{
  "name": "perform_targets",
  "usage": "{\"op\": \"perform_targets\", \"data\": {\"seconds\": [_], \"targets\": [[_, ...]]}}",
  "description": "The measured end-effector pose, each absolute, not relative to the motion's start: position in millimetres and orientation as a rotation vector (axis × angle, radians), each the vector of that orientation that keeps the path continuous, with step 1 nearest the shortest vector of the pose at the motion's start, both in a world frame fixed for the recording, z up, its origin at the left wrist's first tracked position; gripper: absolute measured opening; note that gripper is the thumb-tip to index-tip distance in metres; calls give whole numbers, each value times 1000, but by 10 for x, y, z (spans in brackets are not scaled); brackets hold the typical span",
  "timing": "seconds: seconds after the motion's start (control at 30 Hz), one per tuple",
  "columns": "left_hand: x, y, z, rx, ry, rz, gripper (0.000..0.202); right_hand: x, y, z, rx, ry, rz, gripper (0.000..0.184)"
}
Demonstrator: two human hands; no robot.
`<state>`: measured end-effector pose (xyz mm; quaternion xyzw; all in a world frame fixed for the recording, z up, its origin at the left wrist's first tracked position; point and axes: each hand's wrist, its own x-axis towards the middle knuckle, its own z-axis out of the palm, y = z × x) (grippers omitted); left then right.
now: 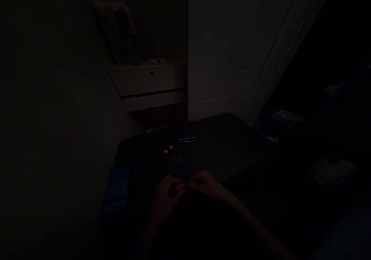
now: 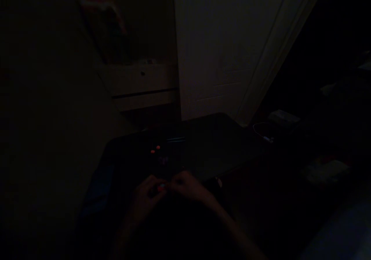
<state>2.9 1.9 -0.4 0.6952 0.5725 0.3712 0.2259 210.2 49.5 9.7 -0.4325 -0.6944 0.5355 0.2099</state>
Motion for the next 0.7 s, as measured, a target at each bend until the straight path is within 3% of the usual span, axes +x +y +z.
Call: {"op": "perform_targets", "data": {"seconds": [0.17,0.37,0.5,0.7], "targets": [[22,17,-10,1893,1558,1118,14,2113,457,124,-1304,-1700,1511,40],[29,3,29,1860,1490,1190,16,1938,166,4,-1389,-1288,1604,50],[27,-1,38,1812,1479,1199,18,1754,-33,-28,-1299,-813,1814,51],[-3,15,-27,1790,1563,1191,26,1643,-119,64,-1162,-619,1936,50]]}}
